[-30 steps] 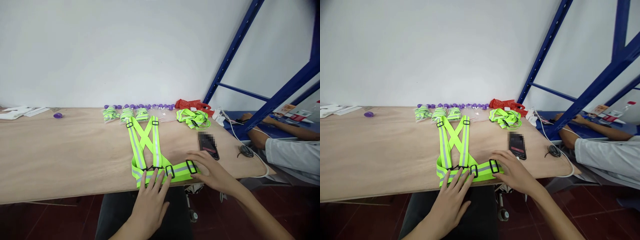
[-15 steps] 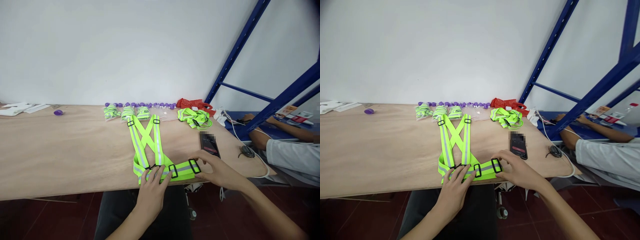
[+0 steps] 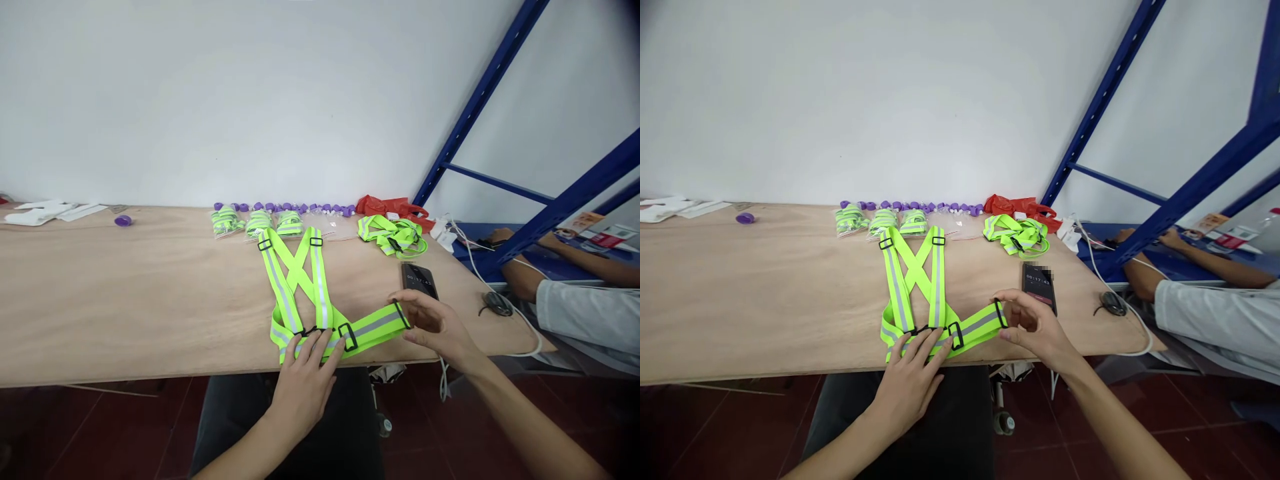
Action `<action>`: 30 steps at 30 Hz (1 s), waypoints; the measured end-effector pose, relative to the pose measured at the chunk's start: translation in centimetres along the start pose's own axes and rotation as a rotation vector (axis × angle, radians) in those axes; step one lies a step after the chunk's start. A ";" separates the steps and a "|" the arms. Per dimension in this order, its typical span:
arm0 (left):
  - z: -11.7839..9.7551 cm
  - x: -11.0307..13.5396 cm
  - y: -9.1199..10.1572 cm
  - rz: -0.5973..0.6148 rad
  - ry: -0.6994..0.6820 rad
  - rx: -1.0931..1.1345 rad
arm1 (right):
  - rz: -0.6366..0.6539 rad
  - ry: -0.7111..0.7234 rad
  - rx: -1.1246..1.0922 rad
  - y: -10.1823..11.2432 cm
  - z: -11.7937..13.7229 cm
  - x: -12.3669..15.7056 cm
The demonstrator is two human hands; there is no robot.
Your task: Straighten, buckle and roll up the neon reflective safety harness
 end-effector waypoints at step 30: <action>-1.8 0.1 1.5 0.003 0.114 -0.051 | 0.442 -0.151 0.000 -16.7 0.6 -4.6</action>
Point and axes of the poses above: each hand's wrist, its own x-axis away from the middle knuckle, its own y-axis out of the back of the hand, z = x × y, the point moved 4 cm from there along -x, towards the middle knuckle, and after that the axes turned 11 degrees about -x, right-handed, at the moved point
